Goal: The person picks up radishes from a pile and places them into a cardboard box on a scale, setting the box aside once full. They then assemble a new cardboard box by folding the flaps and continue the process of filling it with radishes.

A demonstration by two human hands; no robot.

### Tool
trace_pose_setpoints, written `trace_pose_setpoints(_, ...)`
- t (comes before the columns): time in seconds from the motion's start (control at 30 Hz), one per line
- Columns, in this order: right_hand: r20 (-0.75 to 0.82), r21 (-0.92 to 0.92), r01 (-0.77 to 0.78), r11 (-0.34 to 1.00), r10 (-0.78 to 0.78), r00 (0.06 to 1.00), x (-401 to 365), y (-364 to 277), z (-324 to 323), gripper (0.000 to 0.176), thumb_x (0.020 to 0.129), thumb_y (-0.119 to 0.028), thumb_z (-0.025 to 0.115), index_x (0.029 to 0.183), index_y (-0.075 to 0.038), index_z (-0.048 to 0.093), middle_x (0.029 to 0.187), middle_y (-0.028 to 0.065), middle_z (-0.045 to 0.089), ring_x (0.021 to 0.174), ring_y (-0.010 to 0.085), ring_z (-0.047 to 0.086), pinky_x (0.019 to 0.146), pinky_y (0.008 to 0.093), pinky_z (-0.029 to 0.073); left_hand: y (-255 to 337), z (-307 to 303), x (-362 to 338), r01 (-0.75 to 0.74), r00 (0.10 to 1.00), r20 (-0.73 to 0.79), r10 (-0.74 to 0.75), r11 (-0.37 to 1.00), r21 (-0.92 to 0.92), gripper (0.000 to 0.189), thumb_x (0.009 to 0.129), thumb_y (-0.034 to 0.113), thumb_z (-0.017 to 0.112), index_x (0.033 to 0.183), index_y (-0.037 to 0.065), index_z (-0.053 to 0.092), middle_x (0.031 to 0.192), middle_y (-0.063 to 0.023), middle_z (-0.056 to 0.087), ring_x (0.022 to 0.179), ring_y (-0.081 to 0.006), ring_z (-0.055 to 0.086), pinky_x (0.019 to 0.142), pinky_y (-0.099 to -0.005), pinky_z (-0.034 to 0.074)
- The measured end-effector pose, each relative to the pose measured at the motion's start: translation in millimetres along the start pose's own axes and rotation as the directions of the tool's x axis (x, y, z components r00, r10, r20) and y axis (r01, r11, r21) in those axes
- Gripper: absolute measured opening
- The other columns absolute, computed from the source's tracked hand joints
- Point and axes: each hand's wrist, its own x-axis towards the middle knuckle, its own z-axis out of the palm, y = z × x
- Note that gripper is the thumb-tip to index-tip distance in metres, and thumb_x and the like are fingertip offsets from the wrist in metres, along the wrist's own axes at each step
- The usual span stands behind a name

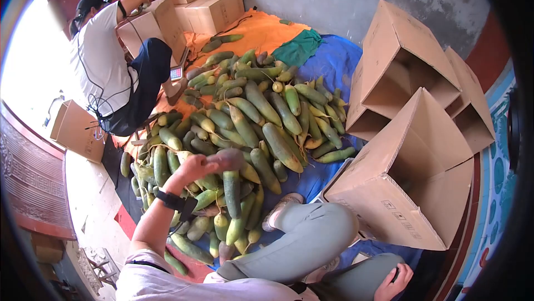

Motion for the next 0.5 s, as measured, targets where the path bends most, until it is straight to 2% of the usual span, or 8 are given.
trace_pose_setpoints(0.03,-0.009,0.001,-0.002,1.000,0.002,1.000,-0.7,0.8,0.6,0.019,0.089,-0.016,0.057,0.093,0.001,0.065,0.098,0.0195,0.062,0.095,0.0359,0.055,0.088,0.0439,0.043,-11.5,5.3,7.6,-0.008,1.000,-0.005,0.008,1.000,0.000,0.043,0.083,0.041,0.065,0.101,0.002,0.064,0.074,-0.0111,0.064,0.067,-0.0216,0.062,0.064,-0.0355,0.050)
trace_pose_setpoints(0.07,-0.032,-0.038,0.095,0.995,-0.096,0.995,-1.0,3.2,2.2,0.020,0.090,-0.015,0.056,0.100,0.000,0.062,0.101,0.0185,0.060,0.089,0.0345,0.057,0.080,0.0439,0.046,-20.2,12.2,14.4,-0.042,0.949,-0.305,0.077,0.992,0.120,0.043,0.082,0.034,0.067,0.110,0.003,0.060,0.085,-0.0130,0.063,0.077,-0.0245,0.062,0.070,-0.0368,0.050)
trace_pose_setpoints(0.1,-0.051,-0.082,0.186,0.979,-0.191,0.980,-1.4,7.3,5.8,0.023,0.091,-0.014,0.055,0.108,-0.001,0.060,0.104,0.0176,0.058,0.084,0.0332,0.058,0.073,0.0440,0.048,-28.2,17.5,21.8,-0.040,0.806,-0.566,0.173,0.970,0.240,0.046,0.081,0.027,0.068,0.118,0.003,0.055,0.096,-0.0148,0.063,0.087,-0.0273,0.062,0.077,-0.0380,0.050)
trace_pose_setpoints(0.13,-0.016,0.104,0.032,0.994,-0.031,0.999,-8.9,12.3,17.2,0.017,0.086,-0.007,0.050,0.099,0.004,0.055,0.100,0.0193,0.052,0.095,0.0350,0.051,0.085,0.0436,0.040,-12.4,19.2,13.6,0.005,0.840,-0.522,0.146,0.961,0.278,0.055,0.077,0.022,0.068,0.125,0.005,0.049,0.112,-0.0181,0.057,0.104,-0.0328,0.055,0.088,-0.0431,0.045)
trace_pose_setpoints(0.23,-0.048,0.120,0.056,0.991,-0.050,0.998,-13.5,13.5,18.6,0.017,0.083,-0.004,0.051,0.097,0.004,0.055,0.098,0.0201,0.053,0.094,0.0365,0.051,0.085,0.0440,0.041,-20.0,66.7,23.2,-0.229,0.827,-0.383,0.412,0.868,0.440,0.060,0.074,0.029,0.071,0.128,0.011,0.050,0.131,-0.0172,0.046,0.123,-0.0357,0.042,0.102,-0.0458,0.036)
trace_pose_setpoints(0.33,-0.076,0.117,0.070,0.991,-0.062,0.995,-12.5,9.8,16.5,0.016,0.082,-0.004,0.051,0.096,0.003,0.054,0.098,0.0201,0.053,0.093,0.0368,0.051,0.084,0.0444,0.041,-4.9,101.4,18.2,-0.239,0.942,-0.030,0.334,0.731,0.638,0.068,0.075,0.043,0.067,0.134,0.018,0.047,0.147,-0.0112,0.030,0.140,-0.0315,0.020,0.110,-0.0552,0.022)
trace_pose_setpoints(0.37,-0.065,0.118,0.072,0.990,-0.065,0.996,-13.7,10.1,15.1,0.015,0.082,-0.004,0.051,0.095,0.003,0.055,0.098,0.0202,0.053,0.093,0.0368,0.051,0.083,0.0446,0.041,-4.9,108.8,19.0,-0.213,0.965,0.034,0.261,0.695,0.687,0.069,0.078,0.046,0.063,0.138,0.021,0.042,0.149,-0.0095,0.028,0.140,-0.0305,0.021,0.110,-0.0559,0.020)
trace_pose_setpoints(0.5,-0.071,0.133,0.037,0.990,-0.028,0.997,-17.8,19.2,18.8,0.014,0.081,-0.002,0.051,0.094,0.002,0.055,0.097,0.0203,0.054,0.092,0.0366,0.051,0.083,0.0445,0.041,-11.7,123.4,18.0,-0.206,0.970,0.061,0.236,0.665,0.718,0.068,0.077,0.047,0.063,0.137,0.021,0.044,0.148,-0.0095,0.029,0.139,-0.0301,0.022,0.109,-0.0571,0.020)
